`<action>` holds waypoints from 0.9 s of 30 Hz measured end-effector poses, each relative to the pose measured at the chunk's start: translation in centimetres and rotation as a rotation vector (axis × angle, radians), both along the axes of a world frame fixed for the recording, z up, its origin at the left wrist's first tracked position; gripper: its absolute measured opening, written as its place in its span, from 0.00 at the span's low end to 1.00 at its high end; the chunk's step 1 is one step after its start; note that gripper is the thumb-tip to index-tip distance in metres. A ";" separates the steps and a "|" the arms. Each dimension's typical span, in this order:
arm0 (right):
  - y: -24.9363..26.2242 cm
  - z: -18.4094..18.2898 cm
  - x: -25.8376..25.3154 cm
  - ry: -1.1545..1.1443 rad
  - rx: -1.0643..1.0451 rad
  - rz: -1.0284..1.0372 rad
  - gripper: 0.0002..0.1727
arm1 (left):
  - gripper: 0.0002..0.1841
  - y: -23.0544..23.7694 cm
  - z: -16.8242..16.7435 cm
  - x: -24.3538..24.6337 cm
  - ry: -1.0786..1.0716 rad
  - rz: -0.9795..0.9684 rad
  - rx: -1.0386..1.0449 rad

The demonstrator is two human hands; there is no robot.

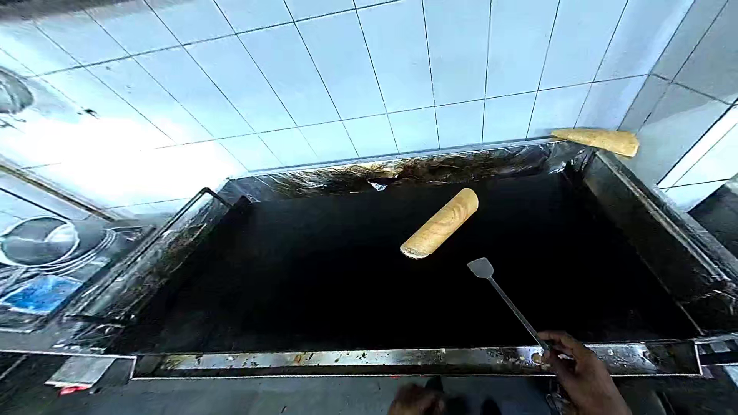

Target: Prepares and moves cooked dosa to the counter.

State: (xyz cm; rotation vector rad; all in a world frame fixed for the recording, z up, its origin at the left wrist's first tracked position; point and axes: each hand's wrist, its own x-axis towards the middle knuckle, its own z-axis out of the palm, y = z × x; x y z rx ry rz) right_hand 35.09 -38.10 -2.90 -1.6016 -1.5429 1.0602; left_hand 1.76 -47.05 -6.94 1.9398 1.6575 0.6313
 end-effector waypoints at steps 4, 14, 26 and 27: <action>5.4 1.8 0.2 -0.203 -0.060 0.078 0.17 | 0.16 12.4 4.7 -2.4 0.206 -0.041 0.275; 18.2 3.4 -3.3 -0.261 -0.149 0.168 0.13 | 0.47 38.9 6.8 -1.9 0.471 0.028 -0.085; 22.4 -1.2 -7.9 0.005 -0.304 0.050 0.14 | 0.43 42.0 5.7 -2.5 0.489 0.008 -0.153; 22.7 -1.7 -8.0 0.024 -0.284 0.047 0.13 | 0.41 42.2 5.6 -2.9 0.458 0.003 -0.149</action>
